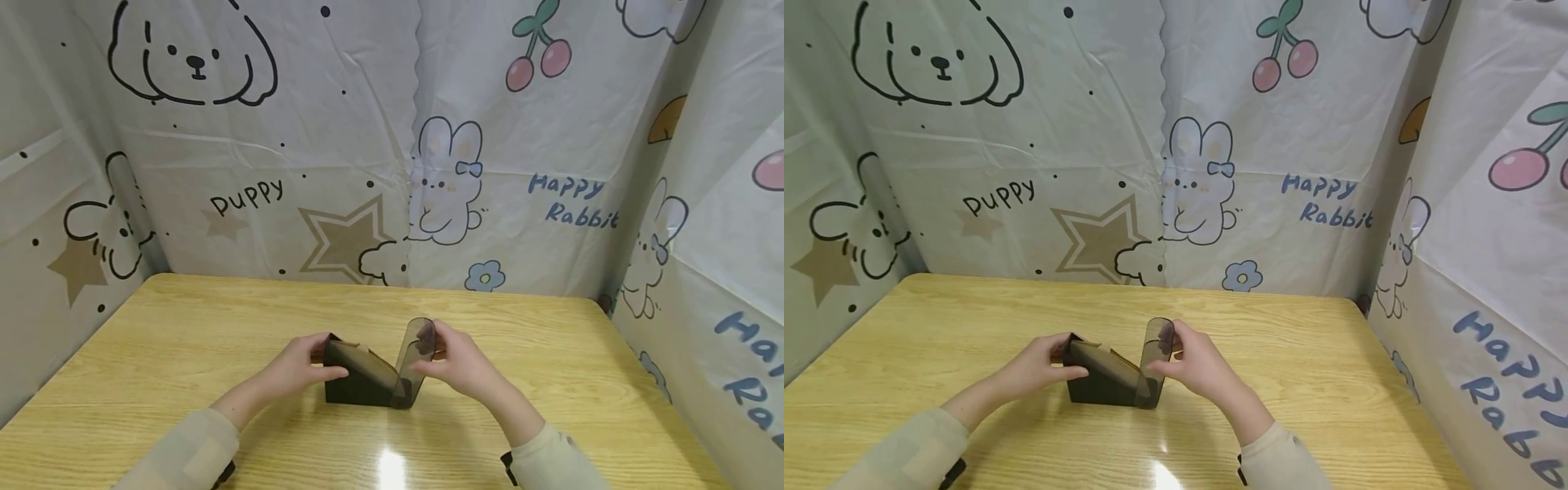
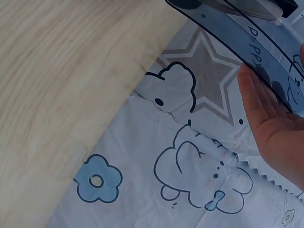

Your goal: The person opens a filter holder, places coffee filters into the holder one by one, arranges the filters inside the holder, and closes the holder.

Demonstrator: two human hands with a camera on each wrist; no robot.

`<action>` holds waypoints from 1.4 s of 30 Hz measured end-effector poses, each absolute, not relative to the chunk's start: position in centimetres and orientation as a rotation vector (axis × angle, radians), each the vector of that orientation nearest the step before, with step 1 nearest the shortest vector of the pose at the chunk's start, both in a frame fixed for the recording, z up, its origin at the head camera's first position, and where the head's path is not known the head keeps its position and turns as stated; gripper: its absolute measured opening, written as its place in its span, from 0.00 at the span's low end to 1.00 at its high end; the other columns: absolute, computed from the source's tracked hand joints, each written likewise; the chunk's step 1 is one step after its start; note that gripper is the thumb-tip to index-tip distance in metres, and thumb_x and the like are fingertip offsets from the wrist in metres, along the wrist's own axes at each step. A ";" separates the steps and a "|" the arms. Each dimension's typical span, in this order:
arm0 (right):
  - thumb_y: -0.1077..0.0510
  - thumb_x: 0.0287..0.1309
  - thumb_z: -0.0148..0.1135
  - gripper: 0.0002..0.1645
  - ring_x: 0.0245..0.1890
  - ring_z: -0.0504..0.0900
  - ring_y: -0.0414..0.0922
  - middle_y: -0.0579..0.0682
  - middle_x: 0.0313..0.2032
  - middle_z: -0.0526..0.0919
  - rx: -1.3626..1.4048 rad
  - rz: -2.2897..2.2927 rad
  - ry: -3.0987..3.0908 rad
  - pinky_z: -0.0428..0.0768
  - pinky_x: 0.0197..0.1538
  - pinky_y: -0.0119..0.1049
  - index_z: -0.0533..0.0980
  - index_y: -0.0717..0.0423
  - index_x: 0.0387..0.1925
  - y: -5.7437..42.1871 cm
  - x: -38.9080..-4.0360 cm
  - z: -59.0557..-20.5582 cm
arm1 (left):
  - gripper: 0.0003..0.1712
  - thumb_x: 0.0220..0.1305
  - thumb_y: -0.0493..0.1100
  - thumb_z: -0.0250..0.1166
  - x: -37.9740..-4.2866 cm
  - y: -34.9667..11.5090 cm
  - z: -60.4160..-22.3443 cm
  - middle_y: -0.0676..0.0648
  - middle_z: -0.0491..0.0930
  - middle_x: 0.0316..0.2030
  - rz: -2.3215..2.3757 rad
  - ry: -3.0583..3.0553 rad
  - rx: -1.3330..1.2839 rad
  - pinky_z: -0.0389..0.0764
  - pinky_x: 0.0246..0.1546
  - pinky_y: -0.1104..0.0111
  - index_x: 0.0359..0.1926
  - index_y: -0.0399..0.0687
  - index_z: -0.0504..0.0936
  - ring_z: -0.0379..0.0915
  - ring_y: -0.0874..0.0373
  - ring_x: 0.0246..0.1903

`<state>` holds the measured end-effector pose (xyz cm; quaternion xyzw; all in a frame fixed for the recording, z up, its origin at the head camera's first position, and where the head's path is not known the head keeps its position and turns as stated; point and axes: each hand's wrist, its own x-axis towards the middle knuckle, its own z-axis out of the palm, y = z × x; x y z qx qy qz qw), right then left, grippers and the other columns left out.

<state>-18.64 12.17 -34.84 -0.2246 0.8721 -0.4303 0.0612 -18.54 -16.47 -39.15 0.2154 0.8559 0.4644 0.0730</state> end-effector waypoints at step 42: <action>0.52 0.48 0.72 0.24 0.40 0.78 0.46 0.50 0.38 0.80 -0.761 -0.992 2.747 0.77 0.45 0.43 0.71 0.56 0.43 8.7 -18.3 -38.1 | 0.22 0.57 0.48 0.67 -18.5 -16.6 -39.6 0.46 0.81 0.46 1.426 2.519 0.730 0.78 0.50 0.65 0.50 0.43 0.75 0.77 0.51 0.49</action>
